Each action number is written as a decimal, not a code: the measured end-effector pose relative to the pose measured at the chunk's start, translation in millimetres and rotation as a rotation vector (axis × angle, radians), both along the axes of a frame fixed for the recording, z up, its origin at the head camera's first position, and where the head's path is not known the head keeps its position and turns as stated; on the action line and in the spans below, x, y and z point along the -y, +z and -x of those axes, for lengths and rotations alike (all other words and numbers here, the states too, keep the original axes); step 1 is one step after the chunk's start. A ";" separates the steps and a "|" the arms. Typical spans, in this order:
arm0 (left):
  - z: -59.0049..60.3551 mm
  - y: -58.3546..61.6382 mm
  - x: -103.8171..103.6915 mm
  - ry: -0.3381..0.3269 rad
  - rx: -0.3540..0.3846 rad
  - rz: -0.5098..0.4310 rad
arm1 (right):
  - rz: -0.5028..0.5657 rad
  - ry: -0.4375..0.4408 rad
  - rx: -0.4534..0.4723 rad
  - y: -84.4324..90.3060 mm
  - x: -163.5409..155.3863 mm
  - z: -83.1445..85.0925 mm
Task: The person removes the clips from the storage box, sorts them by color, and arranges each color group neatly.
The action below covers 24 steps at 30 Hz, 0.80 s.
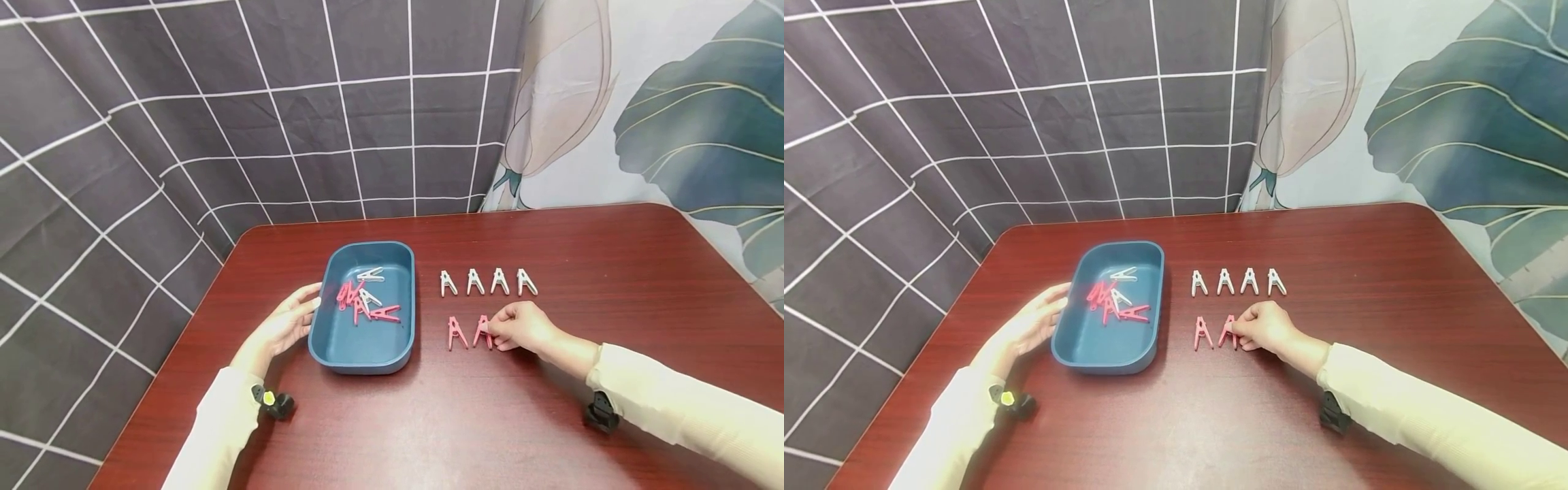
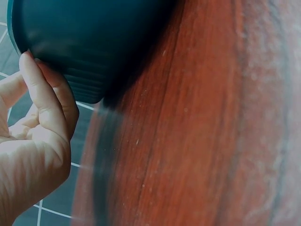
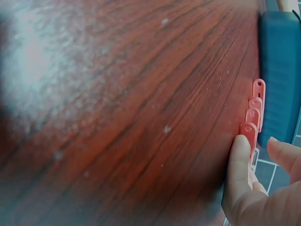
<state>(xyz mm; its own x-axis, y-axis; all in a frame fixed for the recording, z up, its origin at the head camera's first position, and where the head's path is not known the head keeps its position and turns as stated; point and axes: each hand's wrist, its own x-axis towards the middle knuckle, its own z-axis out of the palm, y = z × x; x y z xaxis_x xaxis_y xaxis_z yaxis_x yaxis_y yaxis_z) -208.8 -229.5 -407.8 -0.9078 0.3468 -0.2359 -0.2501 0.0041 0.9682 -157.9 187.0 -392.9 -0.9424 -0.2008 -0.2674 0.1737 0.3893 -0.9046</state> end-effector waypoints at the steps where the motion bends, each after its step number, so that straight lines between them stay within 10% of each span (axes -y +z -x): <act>1: 0.2 0.0 0.0 0.001 -0.001 -0.001 | -0.014 0.002 -0.005 0.5 -0.2 0.2; 24: 1.3 2.3 -1.5 0.003 0.011 -0.017 | -0.463 0.135 -0.473 61.0 17.6 24.7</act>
<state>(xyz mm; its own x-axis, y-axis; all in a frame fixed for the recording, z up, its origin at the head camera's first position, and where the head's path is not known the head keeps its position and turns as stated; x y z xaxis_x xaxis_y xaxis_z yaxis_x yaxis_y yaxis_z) -210.1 -228.0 -405.5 -0.9064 0.3479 -0.2397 -0.2605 -0.0134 0.9654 -182.6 169.3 -331.9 -0.9538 -0.2893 0.0811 -0.2777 0.7456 -0.6058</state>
